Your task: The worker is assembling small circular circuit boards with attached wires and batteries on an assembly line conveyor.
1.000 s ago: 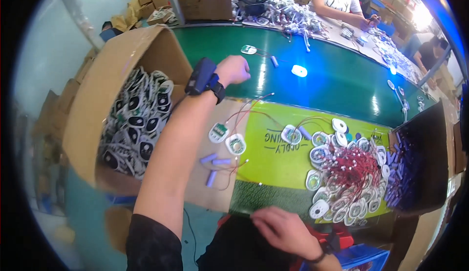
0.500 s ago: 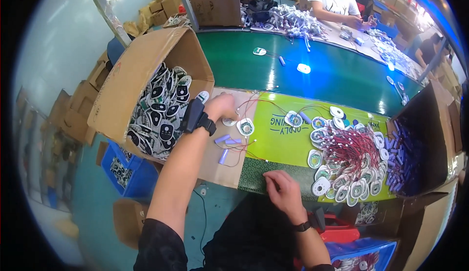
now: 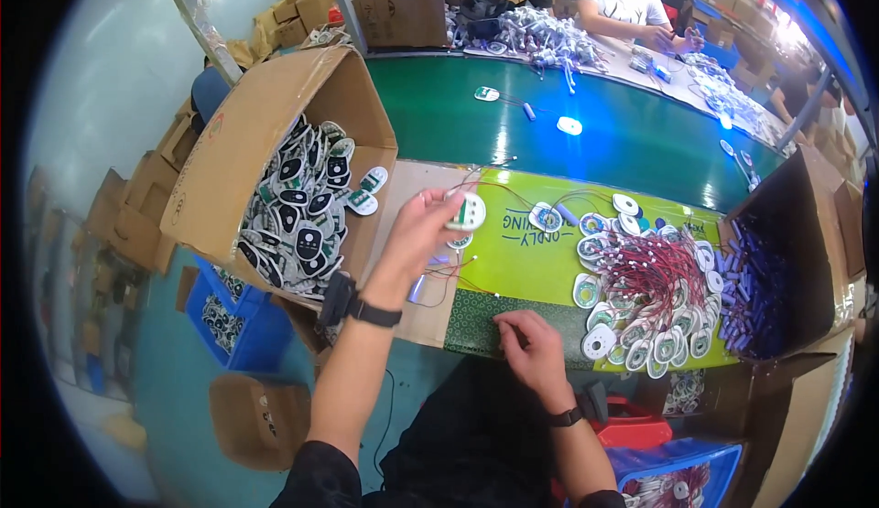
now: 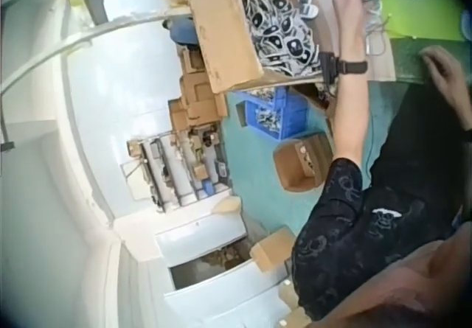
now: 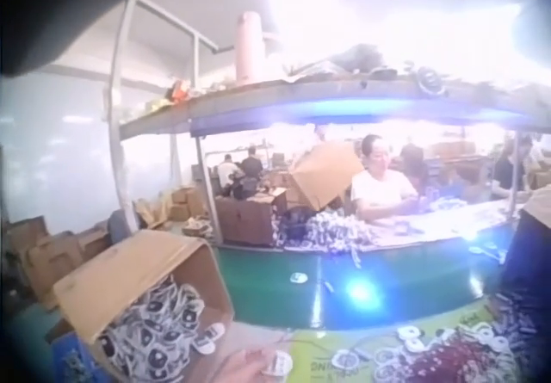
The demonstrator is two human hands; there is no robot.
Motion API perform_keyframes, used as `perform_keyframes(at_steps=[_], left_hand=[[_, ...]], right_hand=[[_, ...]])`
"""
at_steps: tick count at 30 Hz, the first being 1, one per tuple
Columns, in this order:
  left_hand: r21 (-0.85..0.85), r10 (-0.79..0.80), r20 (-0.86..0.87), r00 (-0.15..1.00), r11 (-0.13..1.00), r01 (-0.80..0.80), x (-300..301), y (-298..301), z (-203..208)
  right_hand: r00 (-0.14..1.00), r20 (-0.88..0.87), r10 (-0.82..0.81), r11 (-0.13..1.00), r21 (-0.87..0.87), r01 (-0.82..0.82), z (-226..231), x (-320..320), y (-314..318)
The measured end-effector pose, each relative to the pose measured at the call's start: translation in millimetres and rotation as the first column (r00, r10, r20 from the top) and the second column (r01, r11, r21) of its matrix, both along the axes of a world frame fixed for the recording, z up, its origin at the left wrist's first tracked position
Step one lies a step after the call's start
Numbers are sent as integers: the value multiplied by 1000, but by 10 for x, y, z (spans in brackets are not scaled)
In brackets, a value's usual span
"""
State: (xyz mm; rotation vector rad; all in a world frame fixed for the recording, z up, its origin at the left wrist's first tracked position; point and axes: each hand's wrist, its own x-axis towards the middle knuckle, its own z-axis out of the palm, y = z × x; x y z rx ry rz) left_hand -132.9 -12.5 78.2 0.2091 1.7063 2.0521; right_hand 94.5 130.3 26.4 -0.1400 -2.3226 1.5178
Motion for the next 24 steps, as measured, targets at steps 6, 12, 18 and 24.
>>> perform_keyframes(at_steps=[6,12,18,24], left_hand=[[211,16,60,998,977,-28,857,-31,-382],[-64,4,-235,972,998,-20,1135,-104,-719],[-133,-7,-375,927,990,-46,1132,-129,-774],[-177,-9,-381,925,982,-63,1136,-124,-786]], right_hand=[[963,267,40,898,-432,82,85,-109,105],[976,71,-207,916,364,168,375,-767,507],[985,-129,-112,830,533,164,274,-1812,422],[988,-67,-141,624,769,141,136,-2470,335]])
